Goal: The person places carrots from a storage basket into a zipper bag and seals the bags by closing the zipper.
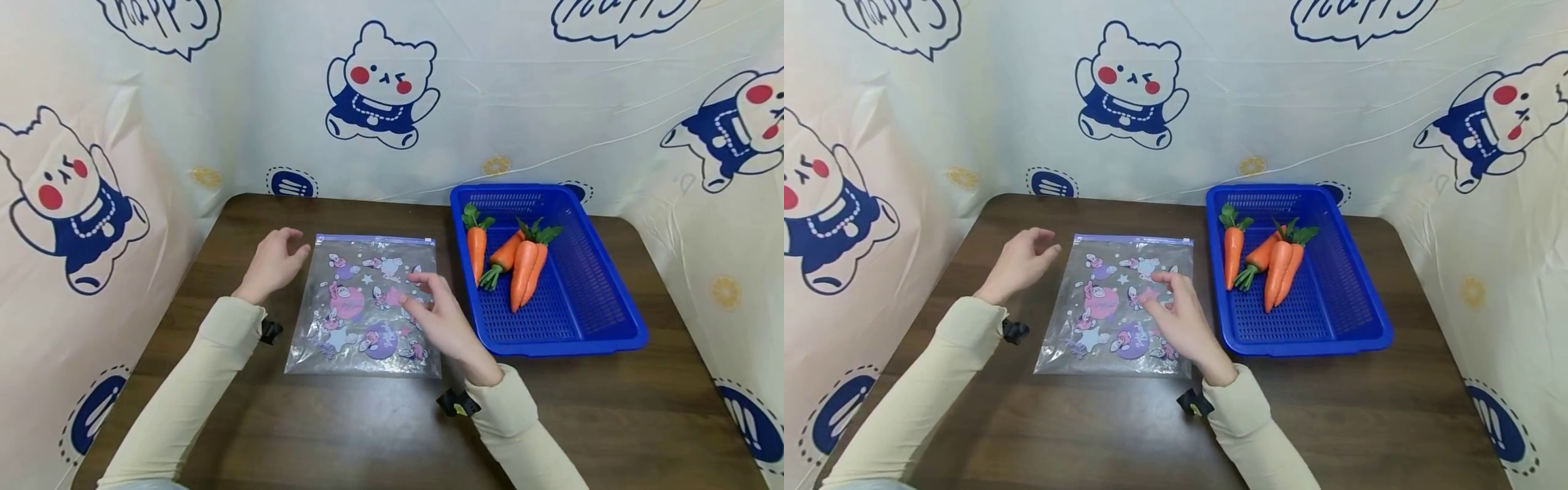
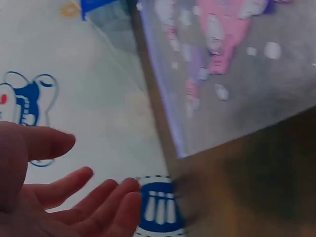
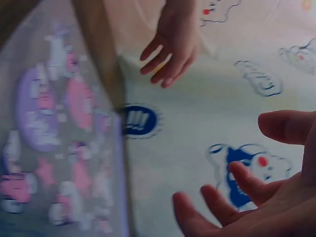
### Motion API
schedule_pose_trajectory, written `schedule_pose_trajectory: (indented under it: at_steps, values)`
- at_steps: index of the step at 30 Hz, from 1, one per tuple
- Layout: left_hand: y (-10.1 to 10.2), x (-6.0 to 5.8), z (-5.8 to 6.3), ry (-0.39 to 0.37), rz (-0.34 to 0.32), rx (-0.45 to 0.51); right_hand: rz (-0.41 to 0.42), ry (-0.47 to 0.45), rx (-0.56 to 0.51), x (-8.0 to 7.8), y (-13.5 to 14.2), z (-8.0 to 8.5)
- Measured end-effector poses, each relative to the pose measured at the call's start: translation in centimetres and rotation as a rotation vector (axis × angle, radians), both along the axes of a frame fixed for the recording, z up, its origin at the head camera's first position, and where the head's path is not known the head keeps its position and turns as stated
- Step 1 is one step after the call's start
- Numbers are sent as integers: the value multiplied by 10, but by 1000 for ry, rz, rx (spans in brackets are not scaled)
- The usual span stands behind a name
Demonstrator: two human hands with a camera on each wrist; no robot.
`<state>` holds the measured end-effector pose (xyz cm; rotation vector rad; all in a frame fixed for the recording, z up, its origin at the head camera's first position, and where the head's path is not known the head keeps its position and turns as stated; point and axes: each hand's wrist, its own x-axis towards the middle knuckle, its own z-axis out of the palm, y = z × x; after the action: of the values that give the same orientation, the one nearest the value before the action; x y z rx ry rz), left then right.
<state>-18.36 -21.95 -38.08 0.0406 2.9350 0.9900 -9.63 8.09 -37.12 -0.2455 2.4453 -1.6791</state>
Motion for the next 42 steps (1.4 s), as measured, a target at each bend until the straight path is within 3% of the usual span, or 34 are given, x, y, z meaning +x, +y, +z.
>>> schedule_pose_trajectory:
  at_steps: [3,8,14,20,24,32,36,42]
  values:
    - [-1,-2,-12,-94,-3,-9,-19,-35,89,-2,0,-26]
    - [-3,-5,-29,-226,-11,-34,86,-39,317,-3,4,-56]
    - [-3,-10,-44,-391,-10,51,205,-102,472,2,5,-68]
    - [-3,-16,-51,-466,13,176,246,-67,565,5,5,-72]
    - [-2,-21,-52,-484,33,226,272,-56,615,6,6,-73]
    - [1,-29,-53,-399,56,213,283,-39,674,7,6,-71]
    - [1,-32,-53,-385,93,257,291,-26,696,8,6,-72]
    - [3,-37,-53,-388,98,267,314,-15,714,8,8,-70]
